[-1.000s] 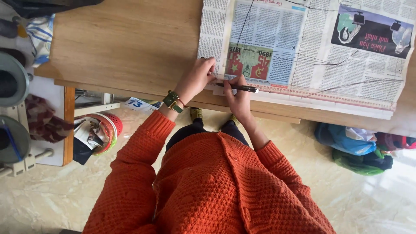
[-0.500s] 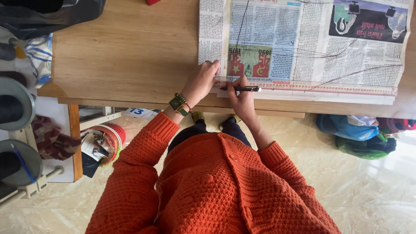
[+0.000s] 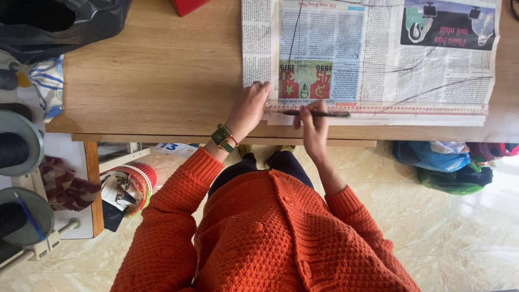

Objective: Drawing a pattern on newspaper using a ruler and a pen.

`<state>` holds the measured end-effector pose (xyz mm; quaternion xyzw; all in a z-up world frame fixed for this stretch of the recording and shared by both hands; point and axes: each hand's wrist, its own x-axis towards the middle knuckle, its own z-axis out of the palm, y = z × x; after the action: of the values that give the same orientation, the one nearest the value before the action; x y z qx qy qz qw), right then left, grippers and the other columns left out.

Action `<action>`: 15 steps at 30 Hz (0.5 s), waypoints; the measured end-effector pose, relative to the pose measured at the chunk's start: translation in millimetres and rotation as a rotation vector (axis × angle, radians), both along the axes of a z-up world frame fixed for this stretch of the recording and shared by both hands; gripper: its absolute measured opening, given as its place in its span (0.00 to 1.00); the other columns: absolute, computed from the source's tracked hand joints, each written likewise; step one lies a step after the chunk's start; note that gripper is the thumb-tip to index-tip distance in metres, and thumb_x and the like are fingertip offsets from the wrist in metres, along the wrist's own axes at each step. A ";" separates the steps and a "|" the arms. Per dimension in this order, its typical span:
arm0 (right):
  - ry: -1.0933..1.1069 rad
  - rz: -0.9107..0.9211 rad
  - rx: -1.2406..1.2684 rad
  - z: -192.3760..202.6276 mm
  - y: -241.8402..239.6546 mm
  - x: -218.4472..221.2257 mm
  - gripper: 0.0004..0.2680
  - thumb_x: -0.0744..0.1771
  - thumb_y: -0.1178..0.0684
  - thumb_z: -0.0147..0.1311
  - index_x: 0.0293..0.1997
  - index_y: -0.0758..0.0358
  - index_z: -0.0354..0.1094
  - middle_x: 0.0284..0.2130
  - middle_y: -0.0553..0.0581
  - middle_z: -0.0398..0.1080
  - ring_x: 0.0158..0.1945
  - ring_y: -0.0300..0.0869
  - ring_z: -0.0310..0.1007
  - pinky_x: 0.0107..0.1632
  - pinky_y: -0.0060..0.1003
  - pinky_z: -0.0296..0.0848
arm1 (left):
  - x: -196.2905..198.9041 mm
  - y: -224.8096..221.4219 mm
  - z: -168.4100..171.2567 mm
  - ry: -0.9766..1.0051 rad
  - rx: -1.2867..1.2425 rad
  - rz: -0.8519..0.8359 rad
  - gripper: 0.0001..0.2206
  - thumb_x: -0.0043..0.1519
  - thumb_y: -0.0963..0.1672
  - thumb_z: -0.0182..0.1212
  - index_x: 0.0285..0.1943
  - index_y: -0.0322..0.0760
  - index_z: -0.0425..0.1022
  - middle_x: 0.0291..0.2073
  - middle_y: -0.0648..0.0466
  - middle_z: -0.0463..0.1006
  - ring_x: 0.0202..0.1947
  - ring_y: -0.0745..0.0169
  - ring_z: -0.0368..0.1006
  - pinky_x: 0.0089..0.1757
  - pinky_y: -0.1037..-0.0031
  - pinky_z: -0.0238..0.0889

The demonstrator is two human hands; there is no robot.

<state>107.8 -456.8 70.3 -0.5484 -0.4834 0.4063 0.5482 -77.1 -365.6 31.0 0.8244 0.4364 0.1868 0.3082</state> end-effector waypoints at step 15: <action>-0.158 -0.532 -0.028 14.9 -72.1 128.8 0.06 0.75 0.48 0.34 0.52 0.55 0.55 0.47 0.59 0.75 0.47 0.40 0.73 0.56 0.42 0.68 | 42.5 -0.2 -2.9 0.299 0.120 -0.279 0.14 0.55 0.49 0.71 0.37 0.35 0.78 0.36 0.44 0.81 0.46 0.47 0.73 0.42 0.59 0.66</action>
<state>236.6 -528.9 85.2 -0.6935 -0.3581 0.2105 0.5886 -34.7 -365.8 28.1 0.9122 0.3472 0.0436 0.2132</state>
